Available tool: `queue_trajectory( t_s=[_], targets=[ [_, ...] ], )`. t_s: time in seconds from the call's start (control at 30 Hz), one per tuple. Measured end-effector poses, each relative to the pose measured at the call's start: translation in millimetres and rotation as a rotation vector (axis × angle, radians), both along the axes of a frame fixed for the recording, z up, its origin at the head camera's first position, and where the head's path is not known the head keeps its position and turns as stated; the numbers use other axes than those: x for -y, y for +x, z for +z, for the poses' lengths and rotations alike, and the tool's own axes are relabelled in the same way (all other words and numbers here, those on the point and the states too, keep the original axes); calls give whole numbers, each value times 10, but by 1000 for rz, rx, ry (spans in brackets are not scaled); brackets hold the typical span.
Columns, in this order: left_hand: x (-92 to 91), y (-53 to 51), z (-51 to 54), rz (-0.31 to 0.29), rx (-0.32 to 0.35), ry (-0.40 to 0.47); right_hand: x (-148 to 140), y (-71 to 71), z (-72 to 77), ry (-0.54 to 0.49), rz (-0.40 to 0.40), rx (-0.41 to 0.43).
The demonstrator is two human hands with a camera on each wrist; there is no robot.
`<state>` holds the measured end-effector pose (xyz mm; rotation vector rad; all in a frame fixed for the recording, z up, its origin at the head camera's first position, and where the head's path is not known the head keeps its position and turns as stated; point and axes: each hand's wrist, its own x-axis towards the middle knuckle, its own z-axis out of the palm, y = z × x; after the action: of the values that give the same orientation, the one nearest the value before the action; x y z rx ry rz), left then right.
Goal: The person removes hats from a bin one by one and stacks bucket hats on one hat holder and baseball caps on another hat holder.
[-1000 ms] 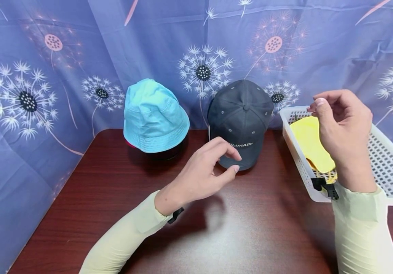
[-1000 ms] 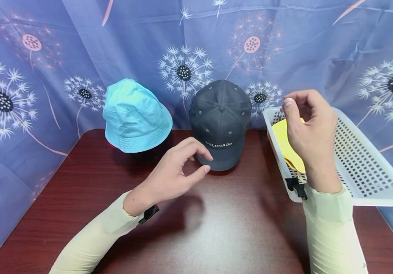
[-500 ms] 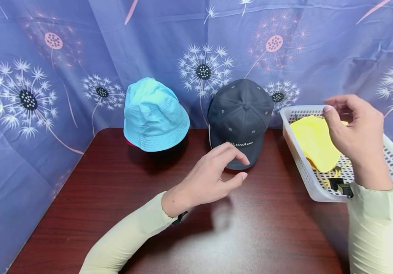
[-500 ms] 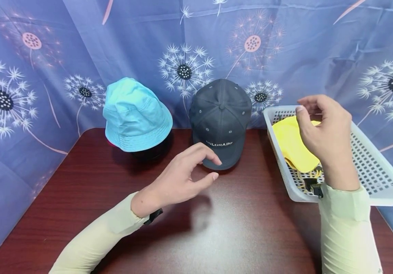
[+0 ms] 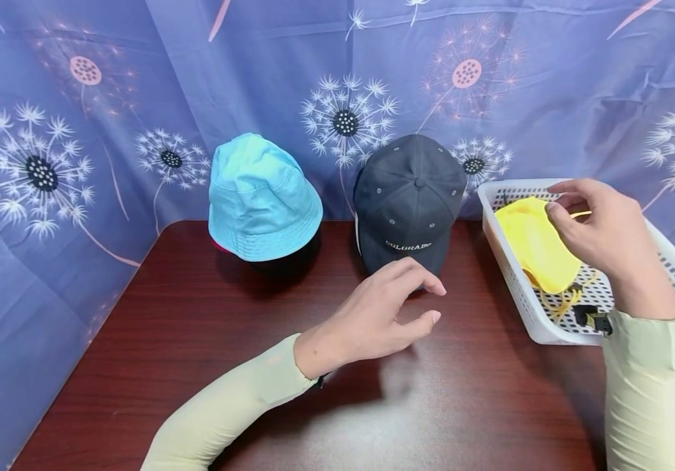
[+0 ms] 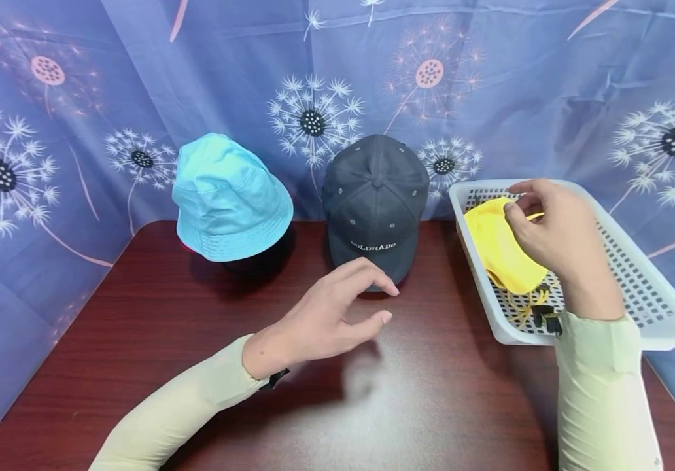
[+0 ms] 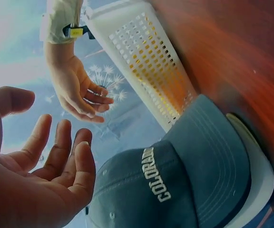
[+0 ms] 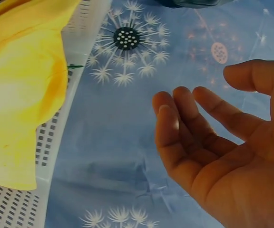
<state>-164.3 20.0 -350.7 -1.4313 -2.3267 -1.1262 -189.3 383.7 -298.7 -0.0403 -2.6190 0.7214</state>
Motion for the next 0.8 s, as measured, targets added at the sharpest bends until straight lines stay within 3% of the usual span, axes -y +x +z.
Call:
queue_trajectory(
  t_s=[0.33, 0.57, 0.8],
  targets=[
    [-265, 13, -148, -47, -76, -31, -39, -137, -57, 64, 36, 28],
    [-476, 46, -182, -31, -150, -108, -1, -183, -28, 97, 70, 28],
    [-683, 70, -215, -36, -200, -145, -28, -343, 20, 180, 105, 65]
  ],
)
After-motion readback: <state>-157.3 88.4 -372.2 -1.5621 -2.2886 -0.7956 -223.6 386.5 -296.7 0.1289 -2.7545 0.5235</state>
